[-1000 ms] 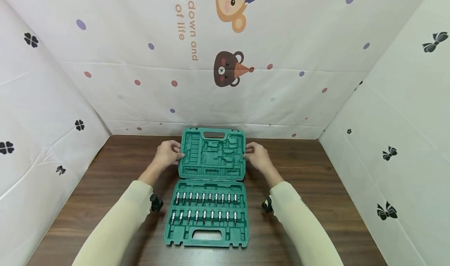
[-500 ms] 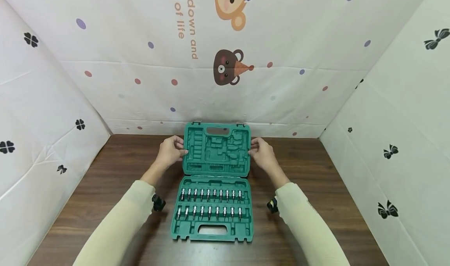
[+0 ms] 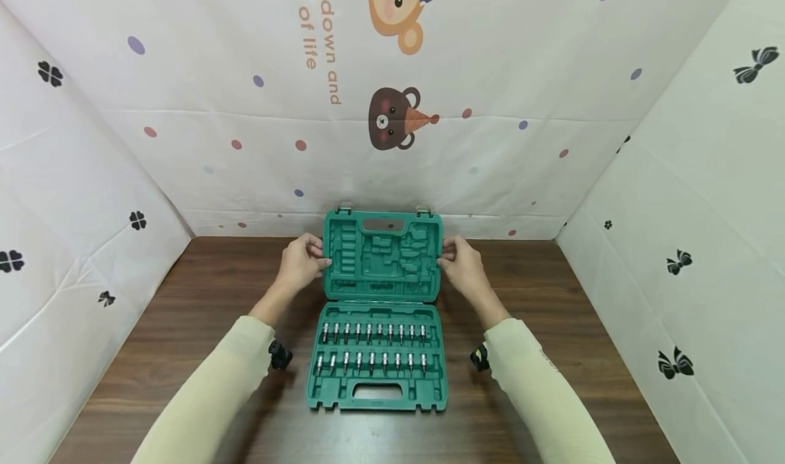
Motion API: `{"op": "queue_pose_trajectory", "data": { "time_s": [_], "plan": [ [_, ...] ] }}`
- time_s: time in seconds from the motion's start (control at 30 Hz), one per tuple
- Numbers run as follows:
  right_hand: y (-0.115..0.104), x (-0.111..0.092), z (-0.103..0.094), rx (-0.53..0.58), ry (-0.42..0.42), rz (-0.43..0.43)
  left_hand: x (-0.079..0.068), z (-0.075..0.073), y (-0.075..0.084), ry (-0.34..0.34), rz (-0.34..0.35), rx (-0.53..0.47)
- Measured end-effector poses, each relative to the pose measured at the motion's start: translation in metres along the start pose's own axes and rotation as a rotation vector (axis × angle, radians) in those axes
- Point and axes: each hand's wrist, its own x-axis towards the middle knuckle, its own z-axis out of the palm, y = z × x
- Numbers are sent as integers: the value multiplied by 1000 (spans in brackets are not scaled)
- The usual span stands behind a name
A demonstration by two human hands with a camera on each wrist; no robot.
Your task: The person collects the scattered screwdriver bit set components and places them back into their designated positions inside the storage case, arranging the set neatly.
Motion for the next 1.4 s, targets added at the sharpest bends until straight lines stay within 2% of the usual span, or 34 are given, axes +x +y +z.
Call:
{"op": "queue_pose_trajectory", "data": {
  "time_s": [0.17,0.47,0.8,1.07,1.4],
  "plan": [
    [-1,0,-4,-2,9,-4,-1,2,3,22,31,14],
    [1,-3,-5,-14,38,-42,-4,8,2,42,73,-17],
    [5,-5,-5,-19,110,-145,-3,10,2,62,155,-40],
    [11,-6,-3,-18,164,-205,-4,11,4,109,200,-29],
    [16,-8,3,-38,253,-326,-5,15,3,158,267,-13]
  ]
}}
